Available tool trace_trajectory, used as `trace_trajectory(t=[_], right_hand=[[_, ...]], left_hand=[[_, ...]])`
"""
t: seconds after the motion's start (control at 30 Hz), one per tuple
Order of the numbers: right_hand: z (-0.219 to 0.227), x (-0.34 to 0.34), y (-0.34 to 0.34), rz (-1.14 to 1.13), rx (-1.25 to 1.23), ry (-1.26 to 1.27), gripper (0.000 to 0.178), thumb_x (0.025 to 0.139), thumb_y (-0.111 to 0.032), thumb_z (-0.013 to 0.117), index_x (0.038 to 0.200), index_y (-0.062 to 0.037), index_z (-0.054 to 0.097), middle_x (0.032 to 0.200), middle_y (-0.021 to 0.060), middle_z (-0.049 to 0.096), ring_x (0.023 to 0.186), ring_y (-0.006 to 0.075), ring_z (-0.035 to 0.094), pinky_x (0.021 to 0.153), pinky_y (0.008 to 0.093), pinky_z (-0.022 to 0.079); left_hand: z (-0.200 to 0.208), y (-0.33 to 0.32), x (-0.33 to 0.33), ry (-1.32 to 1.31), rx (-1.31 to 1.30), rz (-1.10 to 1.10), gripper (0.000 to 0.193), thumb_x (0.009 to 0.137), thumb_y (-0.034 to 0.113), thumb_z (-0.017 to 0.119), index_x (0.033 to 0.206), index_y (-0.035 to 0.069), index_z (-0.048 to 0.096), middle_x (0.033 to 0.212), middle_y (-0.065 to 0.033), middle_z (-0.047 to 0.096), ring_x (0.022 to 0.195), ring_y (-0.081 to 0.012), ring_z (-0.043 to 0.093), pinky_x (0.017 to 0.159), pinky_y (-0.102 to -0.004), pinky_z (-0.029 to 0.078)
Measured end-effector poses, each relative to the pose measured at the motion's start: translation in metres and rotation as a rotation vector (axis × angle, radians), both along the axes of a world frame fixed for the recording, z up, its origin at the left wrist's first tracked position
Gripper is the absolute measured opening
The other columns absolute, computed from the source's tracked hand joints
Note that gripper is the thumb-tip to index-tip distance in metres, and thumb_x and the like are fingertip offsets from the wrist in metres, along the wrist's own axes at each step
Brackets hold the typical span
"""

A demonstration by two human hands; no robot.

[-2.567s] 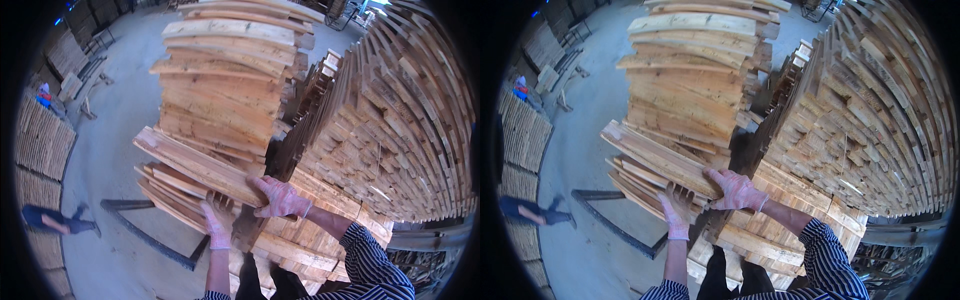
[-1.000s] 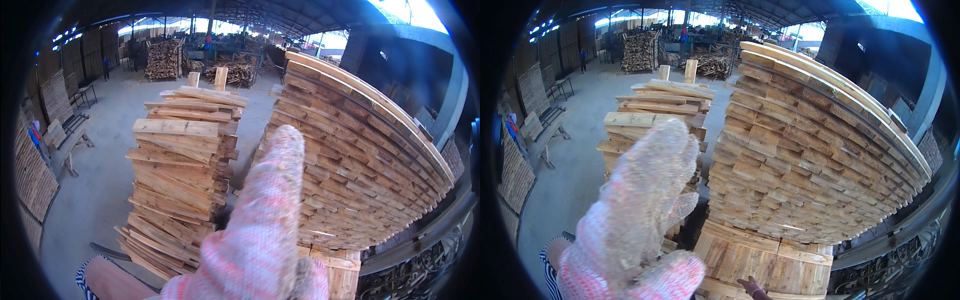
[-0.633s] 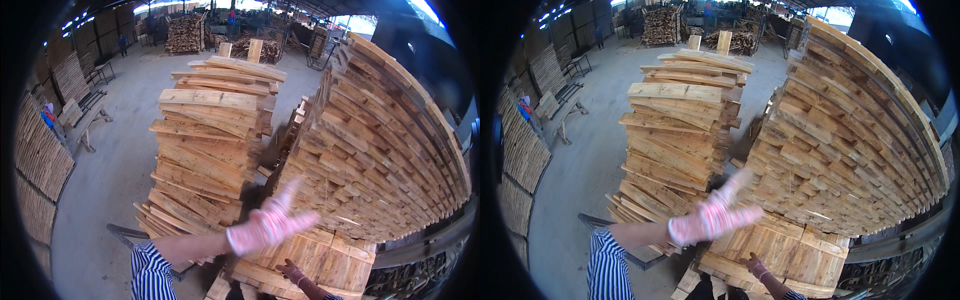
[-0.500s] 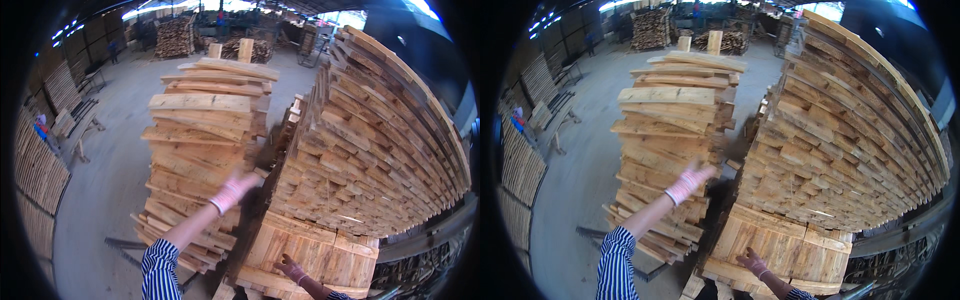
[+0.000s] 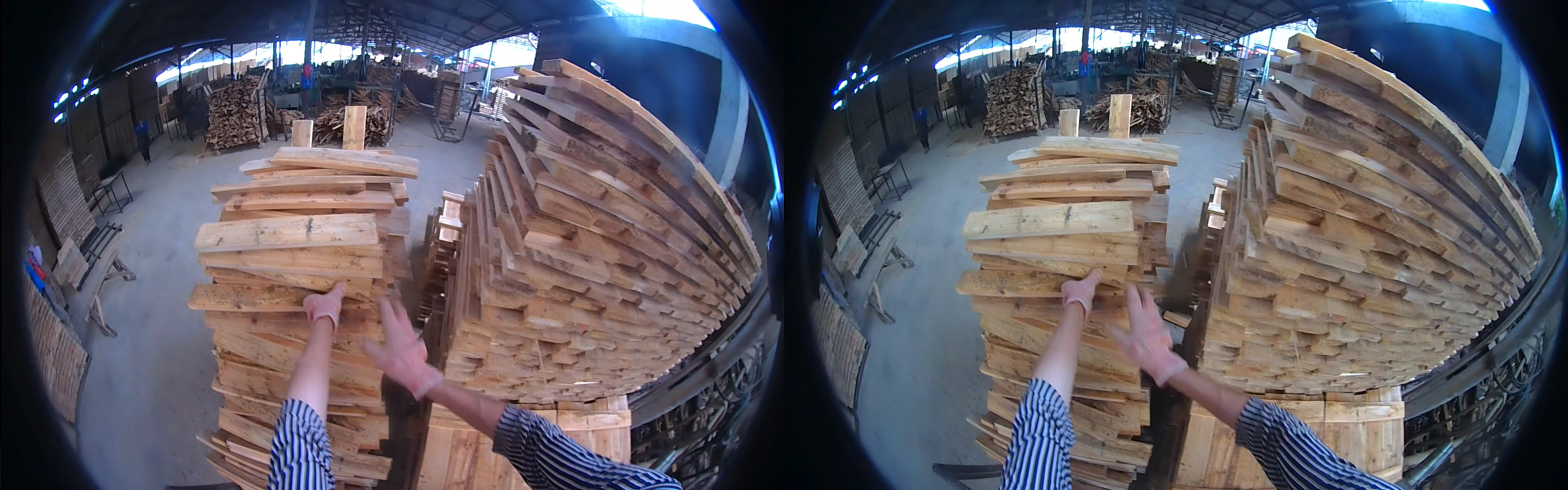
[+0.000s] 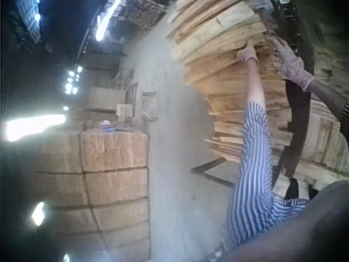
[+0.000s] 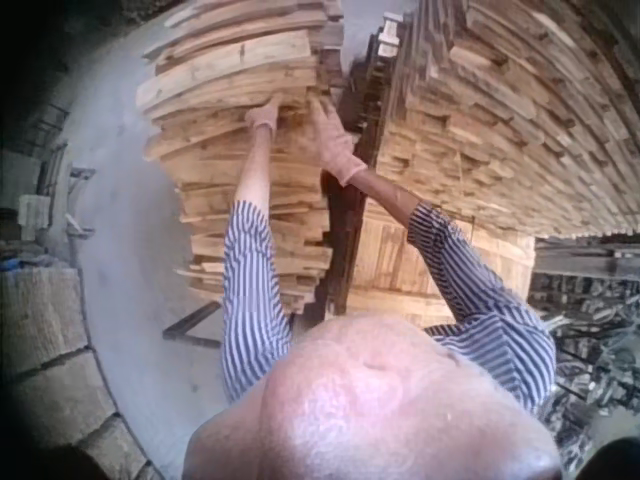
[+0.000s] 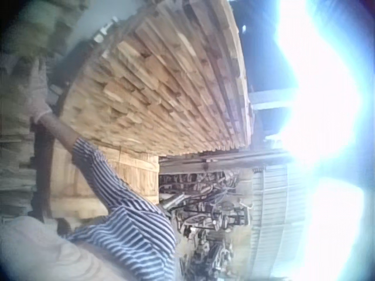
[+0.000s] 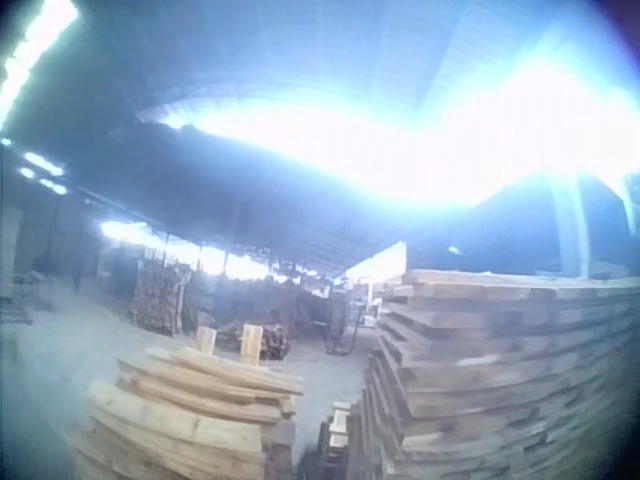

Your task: The person repeatedly picks up wooden planks from a large pile and stacks them onto a metal rack. The task involves lifting the planks and arranging them in a neat pile on the rack, which is situated in a warehouse environment filled with similar wood stacks.

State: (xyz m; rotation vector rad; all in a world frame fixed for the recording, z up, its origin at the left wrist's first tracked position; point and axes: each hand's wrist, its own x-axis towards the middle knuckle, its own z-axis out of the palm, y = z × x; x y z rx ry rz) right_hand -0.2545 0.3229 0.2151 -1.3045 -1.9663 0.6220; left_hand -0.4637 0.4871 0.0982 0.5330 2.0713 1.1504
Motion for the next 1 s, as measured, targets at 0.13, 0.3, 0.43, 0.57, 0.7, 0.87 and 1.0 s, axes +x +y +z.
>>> trace_trajectory(t=[0.13, 0.3, 0.43, 0.57, 0.7, 0.87, 1.0], right_hand=[[0.028, -0.059, 0.115, -0.147, 0.462, -0.104, 0.082, 0.086, -0.040, 0.075, 0.151, -0.0072, 0.038, 0.153, 0.0274, 0.040, 0.140, 0.0435, 0.043, 0.115, 0.0502, 0.037], [0.044, -0.087, 0.223, 0.002, 0.598, -0.459, 0.084, 0.088, -0.057, 0.068, 0.151, -0.0074, 0.042, 0.154, 0.0240, 0.043, 0.142, 0.0388, 0.043, 0.118, 0.0517, 0.031], [0.036, -0.085, 0.259, 0.165, 0.327, -0.569, 0.089, 0.089, -0.074, 0.057, 0.148, -0.0079, 0.047, 0.147, 0.0191, 0.054, 0.137, 0.0339, 0.049, 0.115, 0.0485, 0.032], [0.043, -0.096, 0.251, 0.142, 0.157, -0.684, 0.097, 0.083, -0.081, 0.058, 0.143, -0.0046, 0.054, 0.143, 0.0190, 0.057, 0.134, 0.0335, 0.053, 0.113, 0.0466, 0.039], [0.072, -0.112, 0.244, 0.198, 0.083, -0.755, 0.103, 0.073, -0.084, 0.065, 0.138, -0.0036, 0.062, 0.143, 0.0228, 0.056, 0.134, 0.0359, 0.054, 0.111, 0.0455, 0.045], [0.064, -0.092, 0.263, 0.150, 0.015, -0.791, 0.110, 0.068, -0.085, 0.069, 0.139, -0.0032, 0.061, 0.144, 0.0240, 0.055, 0.136, 0.0379, 0.052, 0.112, 0.0455, 0.045], [0.070, -0.085, 0.258, 0.147, 0.003, -0.825, 0.116, 0.065, -0.086, 0.070, 0.144, -0.0030, 0.055, 0.146, 0.0237, 0.054, 0.138, 0.0373, 0.051, 0.113, 0.0449, 0.044]], left_hand=[[-0.015, 0.015, 0.005, -0.180, 0.122, -0.156, 0.078, 0.081, 0.029, 0.084, 0.137, -0.015, 0.054, 0.145, -0.0222, 0.058, 0.130, -0.0247, 0.058, 0.104, -0.0305, 0.047], [-0.009, 0.003, 0.021, -0.193, 0.111, -0.135, 0.071, 0.080, 0.032, 0.084, 0.133, -0.009, 0.060, 0.137, -0.0155, 0.065, 0.122, -0.0242, 0.062, 0.102, -0.0325, 0.048], [-0.002, -0.003, 0.019, -0.098, 0.081, -0.192, 0.069, 0.077, 0.033, 0.087, 0.128, -0.008, 0.065, 0.130, -0.0145, 0.069, 0.116, -0.0242, 0.065, 0.100, -0.0334, 0.050], [-0.017, -0.006, -0.003, -0.267, 0.160, -0.297, 0.067, 0.075, 0.029, 0.087, 0.127, -0.008, 0.066, 0.128, -0.0159, 0.070, 0.115, -0.0268, 0.066, 0.099, -0.0343, 0.050], [-0.018, 0.004, -0.028, -0.222, -0.044, -0.332, 0.062, 0.086, 0.024, 0.080, 0.138, -0.004, 0.059, 0.150, -0.0158, 0.054, 0.136, -0.0269, 0.047, 0.115, -0.0365, 0.033], [0.001, 0.000, 0.002, 0.159, -0.070, -0.640, 0.055, 0.085, 0.013, 0.077, 0.138, 0.005, 0.061, 0.146, -0.0133, 0.060, 0.134, -0.0261, 0.055, 0.111, -0.0347, 0.042], [-0.004, -0.014, 0.007, 1.131, 0.104, -1.106, 0.053, 0.082, -0.002, 0.067, 0.132, 0.016, 0.065, 0.128, -0.0088, 0.071, 0.112, -0.0282, 0.070, 0.097, -0.0353, 0.055]])
